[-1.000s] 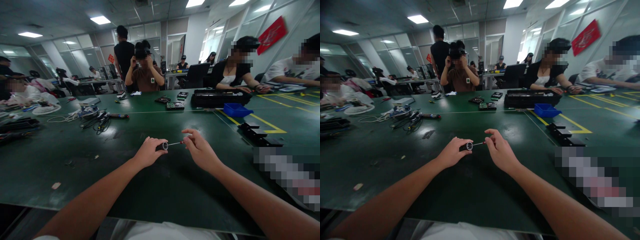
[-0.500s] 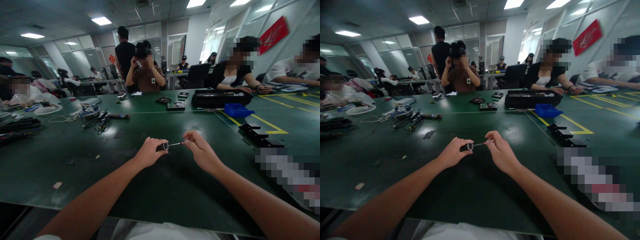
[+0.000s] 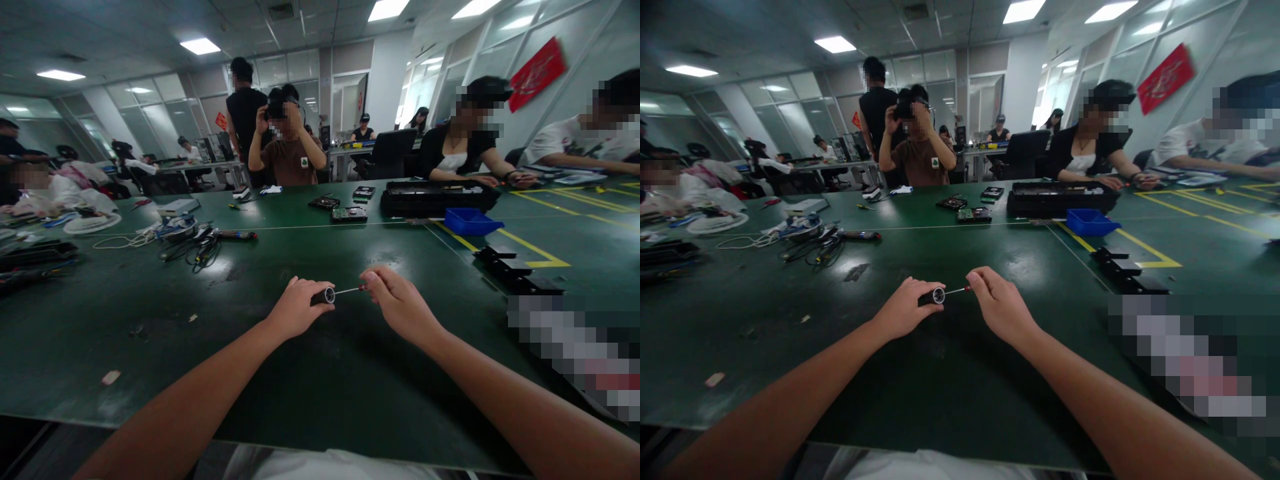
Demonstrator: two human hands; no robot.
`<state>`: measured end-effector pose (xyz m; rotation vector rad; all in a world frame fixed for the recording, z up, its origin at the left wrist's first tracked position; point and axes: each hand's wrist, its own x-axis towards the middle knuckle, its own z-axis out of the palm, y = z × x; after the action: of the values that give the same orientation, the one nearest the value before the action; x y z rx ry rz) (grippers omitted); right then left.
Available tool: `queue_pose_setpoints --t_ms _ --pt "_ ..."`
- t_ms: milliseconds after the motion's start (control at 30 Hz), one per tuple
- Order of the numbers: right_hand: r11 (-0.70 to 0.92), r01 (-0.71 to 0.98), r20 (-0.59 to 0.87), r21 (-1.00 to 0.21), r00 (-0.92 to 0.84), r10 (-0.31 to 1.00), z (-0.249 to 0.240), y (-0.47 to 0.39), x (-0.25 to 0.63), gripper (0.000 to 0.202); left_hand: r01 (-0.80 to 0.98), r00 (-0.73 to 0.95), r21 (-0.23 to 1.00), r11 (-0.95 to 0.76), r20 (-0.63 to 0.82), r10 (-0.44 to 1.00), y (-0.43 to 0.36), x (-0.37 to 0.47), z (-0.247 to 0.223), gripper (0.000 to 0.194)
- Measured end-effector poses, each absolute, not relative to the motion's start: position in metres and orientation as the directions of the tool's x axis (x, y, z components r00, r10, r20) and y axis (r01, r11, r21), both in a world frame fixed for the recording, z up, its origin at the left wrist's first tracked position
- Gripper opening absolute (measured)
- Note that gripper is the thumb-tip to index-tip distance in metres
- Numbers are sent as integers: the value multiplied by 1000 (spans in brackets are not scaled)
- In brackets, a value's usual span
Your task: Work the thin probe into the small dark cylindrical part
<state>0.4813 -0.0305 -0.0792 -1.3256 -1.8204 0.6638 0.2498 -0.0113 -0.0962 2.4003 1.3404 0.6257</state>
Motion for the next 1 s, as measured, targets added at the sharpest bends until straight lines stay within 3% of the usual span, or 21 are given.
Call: queue_pose_setpoints --t_ms 233,400,600,767,1000 --pt "366 489 326 -792 -169 930 -80 -32 481 25 714 459 480 -510 230 858 -10 249 -98 37" --pt "316 563 260 -764 -179 949 -78 -30 482 34 724 458 466 -508 226 860 -9 250 -98 37" --pt "353 489 307 -798 -176 935 -78 -31 482 27 726 456 465 -506 226 861 -9 250 -99 37" --pt "315 516 256 -797 -183 949 -79 -31 484 30 729 462 461 -506 215 861 -10 250 -97 37" --pt "296 275 277 -915 -107 955 -80 -28 481 26 713 445 498 -494 224 867 -14 252 -94 38"
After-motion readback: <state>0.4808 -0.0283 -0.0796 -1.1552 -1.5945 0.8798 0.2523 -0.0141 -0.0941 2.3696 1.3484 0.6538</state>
